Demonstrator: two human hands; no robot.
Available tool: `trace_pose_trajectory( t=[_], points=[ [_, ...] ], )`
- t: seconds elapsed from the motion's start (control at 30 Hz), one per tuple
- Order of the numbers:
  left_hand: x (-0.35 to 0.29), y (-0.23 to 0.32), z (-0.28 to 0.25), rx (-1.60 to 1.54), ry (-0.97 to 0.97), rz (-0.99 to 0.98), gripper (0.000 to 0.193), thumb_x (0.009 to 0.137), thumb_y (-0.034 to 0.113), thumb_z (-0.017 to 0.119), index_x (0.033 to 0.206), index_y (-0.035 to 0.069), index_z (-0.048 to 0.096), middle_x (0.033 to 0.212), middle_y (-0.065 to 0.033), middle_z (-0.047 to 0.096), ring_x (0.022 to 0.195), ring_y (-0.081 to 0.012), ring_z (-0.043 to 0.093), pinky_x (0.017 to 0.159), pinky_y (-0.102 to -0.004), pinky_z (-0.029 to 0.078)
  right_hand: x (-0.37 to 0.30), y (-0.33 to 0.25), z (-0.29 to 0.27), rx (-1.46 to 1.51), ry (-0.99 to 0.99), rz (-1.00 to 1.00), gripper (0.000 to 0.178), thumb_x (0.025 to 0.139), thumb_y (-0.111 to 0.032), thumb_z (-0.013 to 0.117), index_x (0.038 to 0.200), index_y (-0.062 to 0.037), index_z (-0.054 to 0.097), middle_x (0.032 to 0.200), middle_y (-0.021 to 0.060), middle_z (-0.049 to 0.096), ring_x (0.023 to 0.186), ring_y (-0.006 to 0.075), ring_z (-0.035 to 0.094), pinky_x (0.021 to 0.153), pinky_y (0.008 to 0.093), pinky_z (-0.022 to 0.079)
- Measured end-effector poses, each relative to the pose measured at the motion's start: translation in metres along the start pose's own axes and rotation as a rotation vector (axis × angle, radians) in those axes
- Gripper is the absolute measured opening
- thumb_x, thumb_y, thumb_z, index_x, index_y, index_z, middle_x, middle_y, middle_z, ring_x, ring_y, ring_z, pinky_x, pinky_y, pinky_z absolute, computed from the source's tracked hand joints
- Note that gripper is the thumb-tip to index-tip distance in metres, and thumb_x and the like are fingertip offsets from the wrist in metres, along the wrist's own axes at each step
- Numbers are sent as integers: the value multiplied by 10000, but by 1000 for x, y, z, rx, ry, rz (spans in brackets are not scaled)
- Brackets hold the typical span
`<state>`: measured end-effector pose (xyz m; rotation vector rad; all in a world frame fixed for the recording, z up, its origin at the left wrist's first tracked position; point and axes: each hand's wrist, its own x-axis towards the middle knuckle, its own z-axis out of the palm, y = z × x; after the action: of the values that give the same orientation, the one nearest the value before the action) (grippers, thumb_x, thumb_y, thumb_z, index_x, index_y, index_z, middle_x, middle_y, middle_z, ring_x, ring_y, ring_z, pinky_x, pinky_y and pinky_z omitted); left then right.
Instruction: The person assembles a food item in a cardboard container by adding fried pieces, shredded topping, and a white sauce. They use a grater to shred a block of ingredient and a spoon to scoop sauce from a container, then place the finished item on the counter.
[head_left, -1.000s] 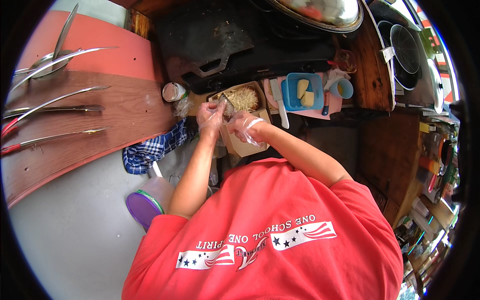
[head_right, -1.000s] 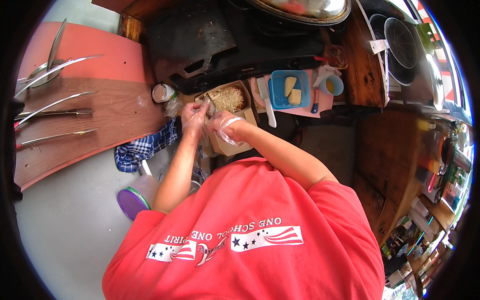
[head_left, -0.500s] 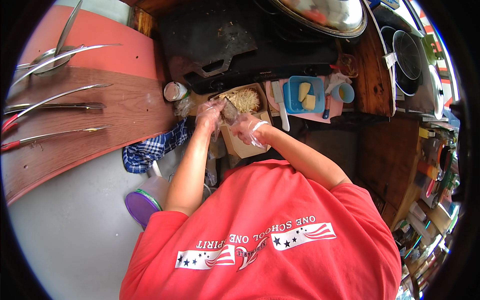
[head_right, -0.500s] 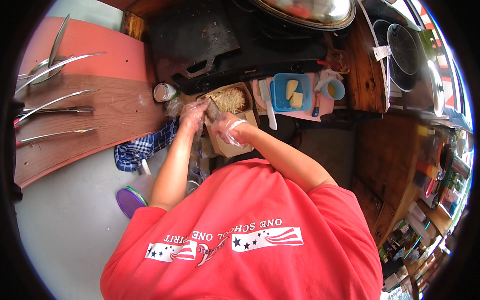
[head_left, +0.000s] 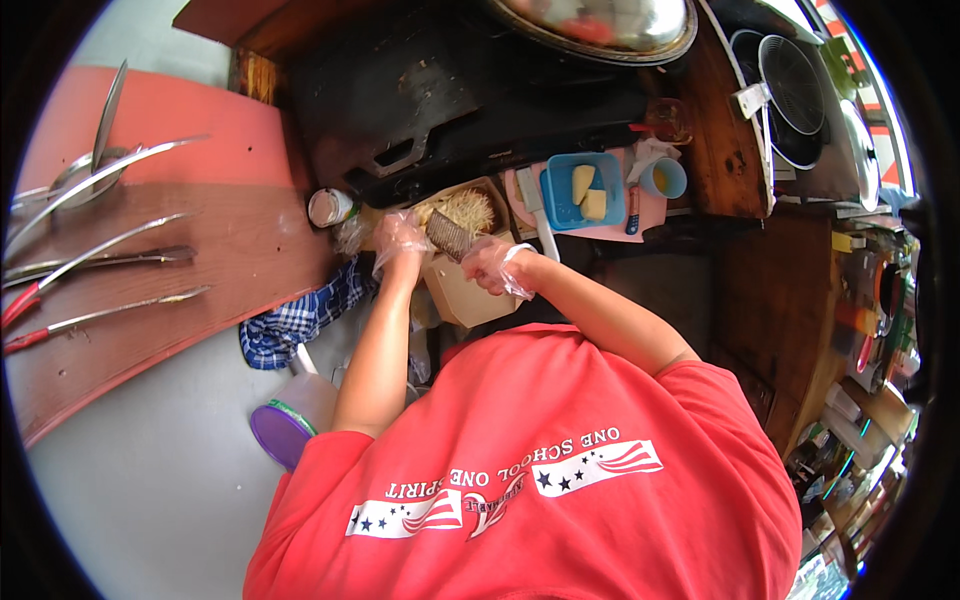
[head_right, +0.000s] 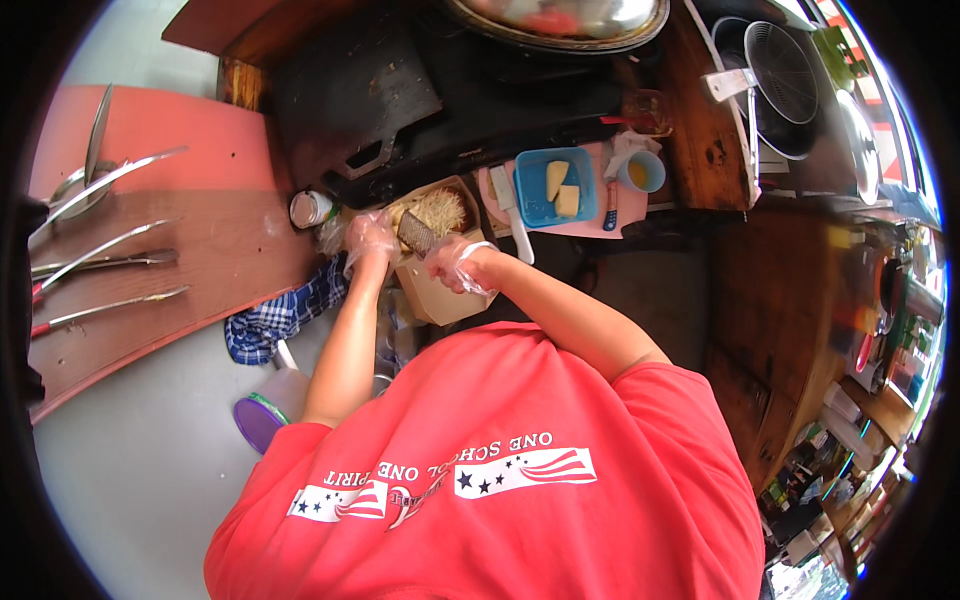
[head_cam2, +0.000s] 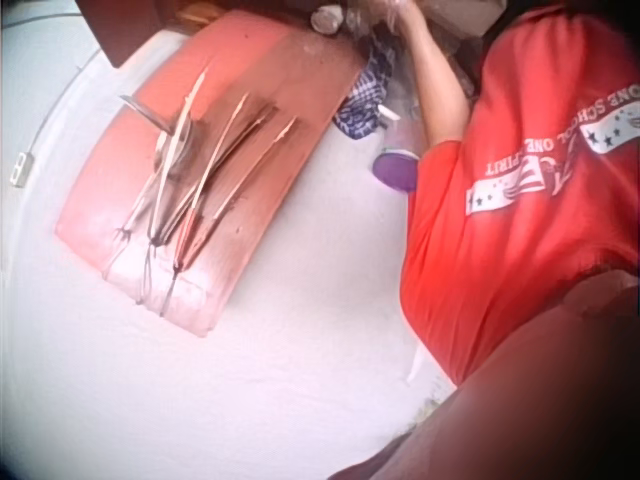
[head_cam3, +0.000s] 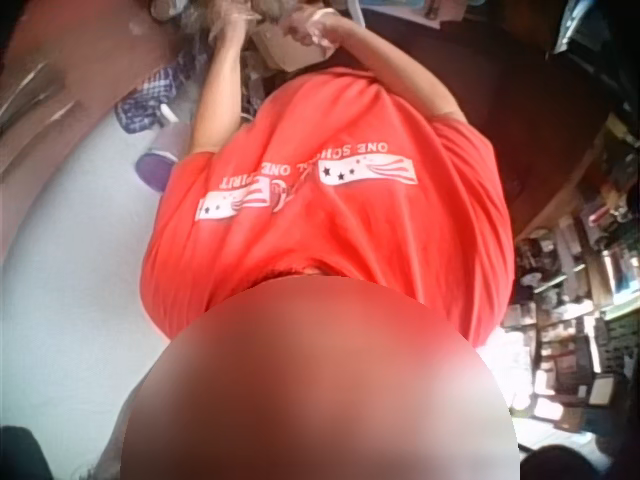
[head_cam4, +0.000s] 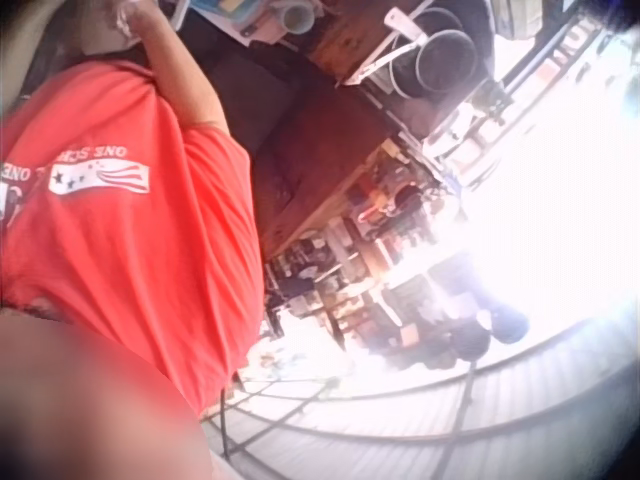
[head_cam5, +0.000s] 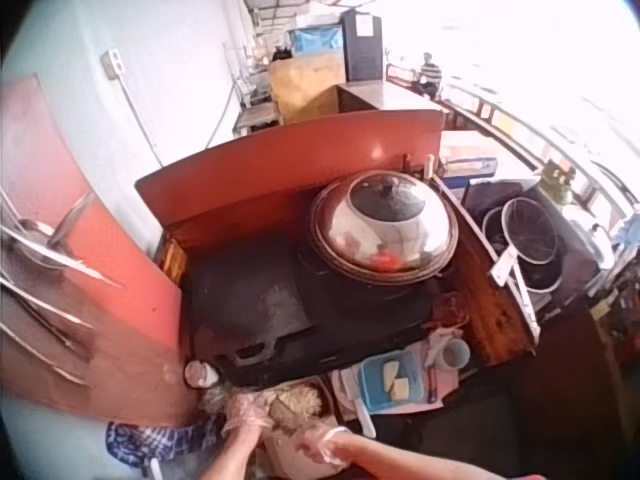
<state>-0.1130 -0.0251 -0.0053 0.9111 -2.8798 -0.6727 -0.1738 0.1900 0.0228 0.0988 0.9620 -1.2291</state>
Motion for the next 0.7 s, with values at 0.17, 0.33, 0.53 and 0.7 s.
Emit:
trace_pose_trajectory(
  t=[0.17, 0.33, 0.53, 0.7],
  points=[
    [-5, 59, -43, 269, -199, 41, 174, 853, 156, 753, 908, -10, 749, 921, -285, 716, 923, -463, 703, 783, -513, 566, 5, 5, -13, -366, -135, -182, 71, 841, -43, 666, 847, -46, 595, 607, 30, 472, 451, 129, 413, 420, 322, 335],
    [4, 159, -28, -48, -123, 455, 246, 860, 197, 757, 1045, 38, 737, 985, -231, 741, 926, -430, 717, 825, -489, 588, 23, 22, -25, 9, -59, 1, 97, 877, -98, 680, 836, -67, 598, 588, 9, 459, 458, 131, 404, 437, 317, 323],
    [15, 264, 86, 293, -493, 622, 241, 987, 218, 579, 1135, 93, 724, 1062, -223, 733, 966, -413, 720, 831, -512, 594, 54, 55, -49, 169, -337, -187, 278, 947, -313, 703, 753, -130, 622, 555, 2, 506, 451, 139, 446, 448, 335, 355],
    [24, 282, 131, 506, -634, 789, 298, 994, 212, 562, 1213, 133, 748, 1243, -178, 714, 1159, -358, 697, 960, -466, 584, 47, 63, -48, 392, -175, -58, 341, 940, -390, 707, 719, -151, 606, 618, 6, 580, 515, 160, 516, 515, 348, 423]
  ],
)
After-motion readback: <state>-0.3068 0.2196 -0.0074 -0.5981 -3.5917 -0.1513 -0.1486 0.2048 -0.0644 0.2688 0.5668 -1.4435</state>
